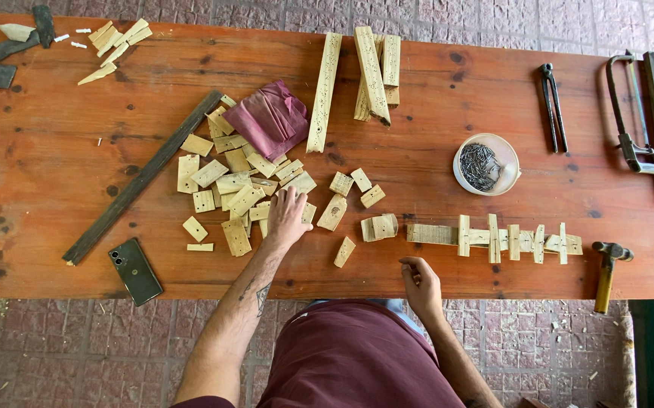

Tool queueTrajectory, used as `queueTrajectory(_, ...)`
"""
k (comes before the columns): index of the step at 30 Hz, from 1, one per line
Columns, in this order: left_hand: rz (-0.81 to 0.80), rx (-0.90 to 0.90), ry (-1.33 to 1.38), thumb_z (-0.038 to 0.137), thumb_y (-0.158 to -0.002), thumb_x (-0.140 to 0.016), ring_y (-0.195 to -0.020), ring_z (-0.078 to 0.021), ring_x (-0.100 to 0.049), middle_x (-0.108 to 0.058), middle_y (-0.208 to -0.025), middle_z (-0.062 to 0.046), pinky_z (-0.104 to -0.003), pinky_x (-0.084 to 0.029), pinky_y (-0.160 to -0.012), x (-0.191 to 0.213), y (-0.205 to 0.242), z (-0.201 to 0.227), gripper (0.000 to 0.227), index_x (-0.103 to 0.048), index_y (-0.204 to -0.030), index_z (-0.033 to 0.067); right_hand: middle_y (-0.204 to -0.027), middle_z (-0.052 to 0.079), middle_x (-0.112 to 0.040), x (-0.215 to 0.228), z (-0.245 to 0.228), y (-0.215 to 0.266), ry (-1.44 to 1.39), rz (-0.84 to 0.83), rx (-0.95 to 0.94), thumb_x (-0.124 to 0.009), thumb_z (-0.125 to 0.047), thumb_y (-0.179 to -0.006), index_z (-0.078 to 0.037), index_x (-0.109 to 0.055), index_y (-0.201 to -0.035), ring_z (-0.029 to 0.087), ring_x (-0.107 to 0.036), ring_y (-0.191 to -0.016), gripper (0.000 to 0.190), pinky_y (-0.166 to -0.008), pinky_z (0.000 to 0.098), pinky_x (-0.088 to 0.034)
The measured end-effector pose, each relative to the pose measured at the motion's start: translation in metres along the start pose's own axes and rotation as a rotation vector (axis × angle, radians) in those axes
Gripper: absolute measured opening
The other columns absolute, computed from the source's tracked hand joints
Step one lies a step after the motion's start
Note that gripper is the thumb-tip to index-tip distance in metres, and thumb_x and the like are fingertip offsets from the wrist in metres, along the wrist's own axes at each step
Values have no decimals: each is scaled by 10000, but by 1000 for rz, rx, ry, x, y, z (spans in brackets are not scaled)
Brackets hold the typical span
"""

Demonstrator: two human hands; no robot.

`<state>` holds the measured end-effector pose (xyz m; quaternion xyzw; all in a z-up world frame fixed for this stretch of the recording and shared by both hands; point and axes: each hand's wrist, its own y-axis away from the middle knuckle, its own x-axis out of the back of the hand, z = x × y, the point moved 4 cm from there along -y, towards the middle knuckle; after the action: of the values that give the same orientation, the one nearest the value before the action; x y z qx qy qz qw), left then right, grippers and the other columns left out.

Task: The person assembles small wooden blocks onto a longer wooden base by placing them in sequence and securing them with nails using a hammer. The person repeatedly picks up blocks and nails, aligns the pieces, and hammers the nails into place.

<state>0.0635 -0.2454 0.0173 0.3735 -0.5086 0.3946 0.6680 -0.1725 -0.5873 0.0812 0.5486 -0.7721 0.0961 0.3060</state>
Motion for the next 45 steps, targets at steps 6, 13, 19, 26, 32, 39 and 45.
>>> queueTrajectory(6, 77, -106, 275, 293, -903, -997, -1057, -364, -777, -766, -1082, -101, -522, -619, -918, -55, 3, -23, 555, -557, -1230, 205, -988, 191, -808, -3, 0, -2, 18, -9, 12, -715, -129, -1169, -105, -847, -1297, 300, -783, -909, 185, -754, 440, -666)
queueTrajectory(13, 79, 291, 928, 238, -1096, -800, -1154, -459, -843, -887, -1198, -196, -570, -658, -982, 27, 24, -6, 232, -693, -1299, 201, -995, 188, -822, -6, 1, -2, 17, -24, -1, -732, -136, -1155, -120, -857, -1292, 304, -797, -912, 186, -761, 441, -671)
queueTrajectory(19, -16, 402, 1236, 266, -1086, -827, -1042, -236, -876, -898, -1218, -145, -346, -729, -880, -14, 15, 2, 288, -776, -1367, 229, -990, 188, -815, -6, 0, -1, 13, -26, -7, -726, -134, -1161, -120, -850, -1300, 290, -772, -902, 187, -764, 440, -660)
queueTrajectory(26, -77, 446, 1608, 234, -1177, -727, -882, -247, -784, -717, -1219, -149, -419, -773, -640, -40, 17, 49, 357, -678, -1513, 124, -949, 190, -792, -3, 22, -3, -45, -39, -32, -720, -118, -1153, -131, -849, -1291, 268, -751, -764, 190, -665, 419, -655)
queueTrajectory(32, -136, 391, 1441, 149, -987, -929, -1083, -220, -751, -733, -1286, -164, -372, -759, -842, -41, 15, 96, 755, -591, -1655, 247, -956, 213, -788, 2, 42, -21, -118, -64, 13, -718, -93, -1151, -95, -838, -1292, 302, -774, -769, 185, -648, 429, -655)
queueTrajectory(39, -234, 358, 1208, 295, -953, -929, -1119, -249, -860, -891, -1220, -71, -446, -717, -1004, -61, -14, 206, 506, -746, -1425, 283, -950, 171, -805, 44, 62, -47, -141, -93, 50, -708, -50, -1137, -104, -847, -1276, 289, -825, -813, 203, -670, 422, -678)
queueTrajectory(45, -201, 297, 1151, 202, -948, -864, -837, -230, -891, -886, -1014, -131, -386, -735, -820, -74, -41, 317, 417, -758, -1347, 143, -949, 139, -794, 110, 70, -62, -103, -72, 64, -740, -82, -1131, -145, -869, -1229, 263, -789, -829, 174, -699, 409, -669)
